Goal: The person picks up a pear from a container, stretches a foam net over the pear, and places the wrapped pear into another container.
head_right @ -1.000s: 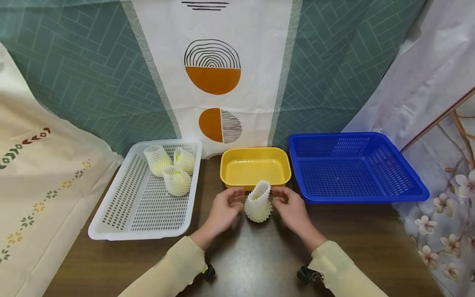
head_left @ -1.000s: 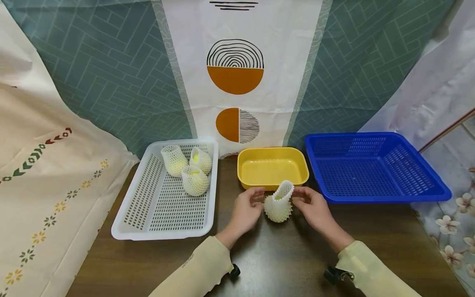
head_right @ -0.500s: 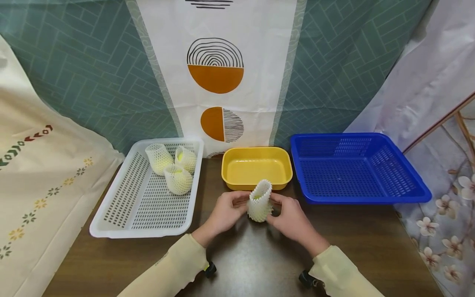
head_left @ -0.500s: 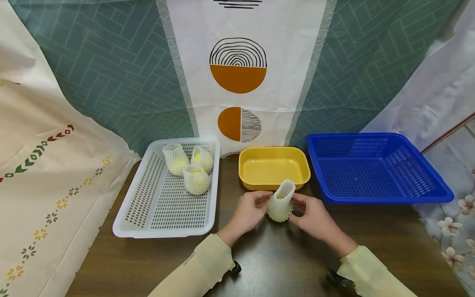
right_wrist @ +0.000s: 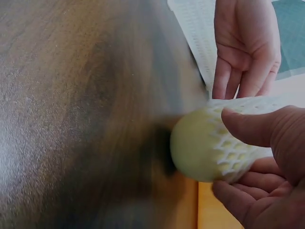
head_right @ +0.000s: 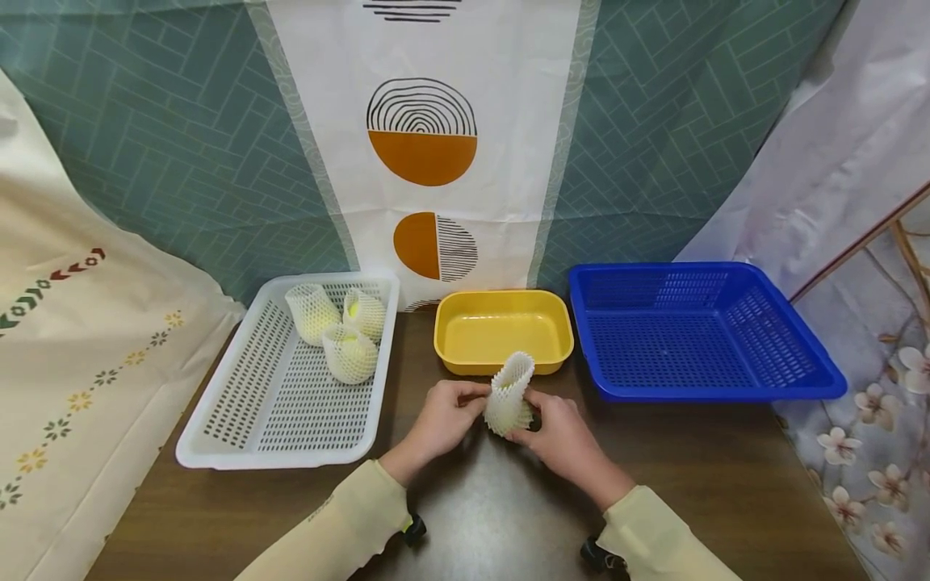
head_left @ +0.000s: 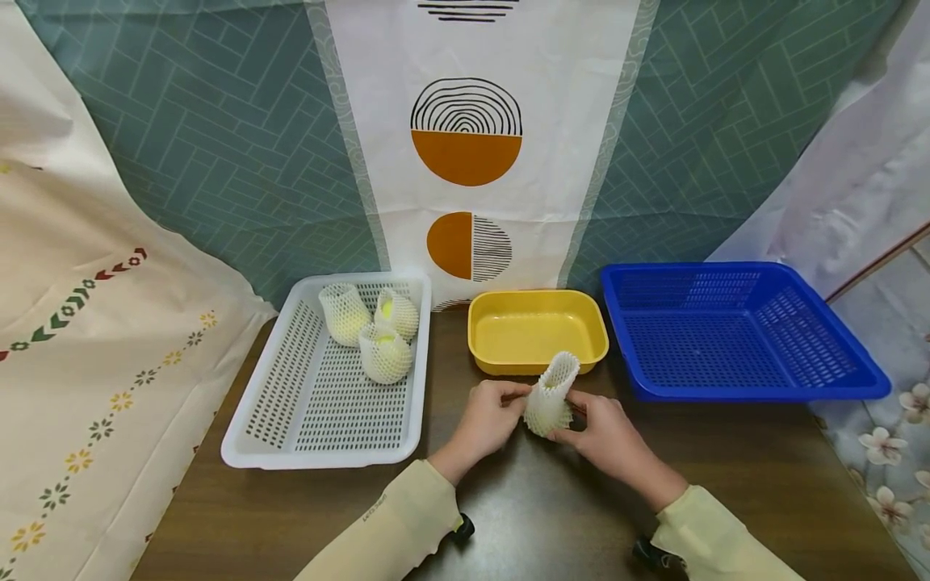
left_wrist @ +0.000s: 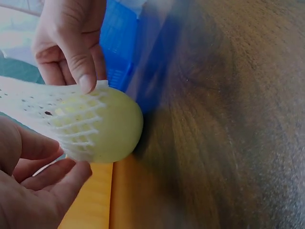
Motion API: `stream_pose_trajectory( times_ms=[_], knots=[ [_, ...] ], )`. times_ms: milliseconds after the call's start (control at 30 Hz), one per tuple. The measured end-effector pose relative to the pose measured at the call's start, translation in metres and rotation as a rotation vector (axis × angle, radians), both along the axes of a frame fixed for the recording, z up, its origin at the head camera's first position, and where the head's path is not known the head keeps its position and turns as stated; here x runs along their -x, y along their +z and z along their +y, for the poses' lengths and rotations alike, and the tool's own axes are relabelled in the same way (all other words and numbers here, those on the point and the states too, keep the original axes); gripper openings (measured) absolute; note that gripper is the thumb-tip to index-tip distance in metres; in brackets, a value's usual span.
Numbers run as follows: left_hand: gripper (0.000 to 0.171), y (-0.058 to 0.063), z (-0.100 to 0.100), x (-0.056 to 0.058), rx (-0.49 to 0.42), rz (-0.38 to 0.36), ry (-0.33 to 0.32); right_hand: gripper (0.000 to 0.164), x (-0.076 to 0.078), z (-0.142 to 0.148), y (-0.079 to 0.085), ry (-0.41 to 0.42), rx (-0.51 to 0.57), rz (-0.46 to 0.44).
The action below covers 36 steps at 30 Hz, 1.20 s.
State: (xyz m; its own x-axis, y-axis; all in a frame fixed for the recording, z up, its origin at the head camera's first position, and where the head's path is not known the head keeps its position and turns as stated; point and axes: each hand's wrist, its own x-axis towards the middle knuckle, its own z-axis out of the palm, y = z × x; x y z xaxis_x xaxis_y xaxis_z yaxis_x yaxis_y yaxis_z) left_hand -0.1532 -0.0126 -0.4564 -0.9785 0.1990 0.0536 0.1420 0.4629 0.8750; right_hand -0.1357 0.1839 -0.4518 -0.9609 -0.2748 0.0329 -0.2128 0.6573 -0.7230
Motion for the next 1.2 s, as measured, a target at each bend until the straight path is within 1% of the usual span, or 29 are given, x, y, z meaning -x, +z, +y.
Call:
stream_pose_trajectory(
  times_ms=[100, 200, 333, 433, 533, 633, 733, 800, 900, 967, 1000, 1033, 1100, 1200],
  knots=[
    [0.017, -0.001, -0.001, 0.0, -0.007, -0.017, 0.018, 0.055, 0.001, -0.003, -0.003, -0.02, 0.025, -0.023],
    [0.016, -0.002, -0.002, 0.001, -0.008, -0.023, 0.057, 0.058, 0.003, -0.005, -0.007, -0.024, 0.077, -0.042],
    [0.015, -0.004, -0.005, 0.002, 0.022, -0.033, 0.131, 0.06, 0.007, -0.006, -0.012, -0.004, 0.148, -0.074],
    [0.015, -0.005, -0.007, 0.002, 0.036, -0.045, 0.172, 0.06, 0.008, -0.005, -0.016, 0.013, 0.192, -0.1],
    [0.014, -0.006, -0.009, 0.003, 0.036, -0.055, 0.195, 0.061, 0.01, -0.004, -0.017, 0.029, 0.231, -0.134],
    [0.014, -0.005, -0.01, 0.003, 0.041, -0.059, 0.209, 0.061, 0.012, -0.005, -0.017, 0.045, 0.247, -0.153],
    [0.013, -0.005, -0.012, 0.003, 0.039, -0.052, 0.22, 0.059, 0.015, -0.003, -0.014, 0.062, 0.236, -0.165],
    [0.013, -0.006, -0.013, 0.004, 0.013, -0.057, 0.226, 0.057, 0.017, 0.0, -0.011, 0.091, 0.217, -0.183],
    [0.013, -0.008, -0.014, 0.004, -0.038, -0.065, 0.24, 0.056, 0.02, 0.007, -0.003, 0.157, 0.2, -0.238],
    [0.013, -0.009, -0.015, 0.004, -0.074, -0.06, 0.249, 0.052, 0.022, 0.011, 0.002, 0.182, 0.206, -0.284],
    [0.013, -0.009, -0.015, 0.005, -0.078, -0.054, 0.256, 0.05, 0.023, 0.012, 0.004, 0.184, 0.22, -0.308],
    [0.012, -0.009, -0.015, 0.005, -0.079, -0.049, 0.263, 0.048, 0.023, 0.013, 0.006, 0.172, 0.23, -0.323],
    [0.009, -0.008, -0.014, 0.004, -0.073, -0.035, 0.272, 0.042, 0.023, 0.012, 0.006, 0.123, 0.24, -0.332],
    [0.008, -0.009, -0.013, 0.005, -0.049, -0.015, 0.281, 0.033, 0.023, 0.007, 0.004, 0.021, 0.247, -0.321]
  ],
)
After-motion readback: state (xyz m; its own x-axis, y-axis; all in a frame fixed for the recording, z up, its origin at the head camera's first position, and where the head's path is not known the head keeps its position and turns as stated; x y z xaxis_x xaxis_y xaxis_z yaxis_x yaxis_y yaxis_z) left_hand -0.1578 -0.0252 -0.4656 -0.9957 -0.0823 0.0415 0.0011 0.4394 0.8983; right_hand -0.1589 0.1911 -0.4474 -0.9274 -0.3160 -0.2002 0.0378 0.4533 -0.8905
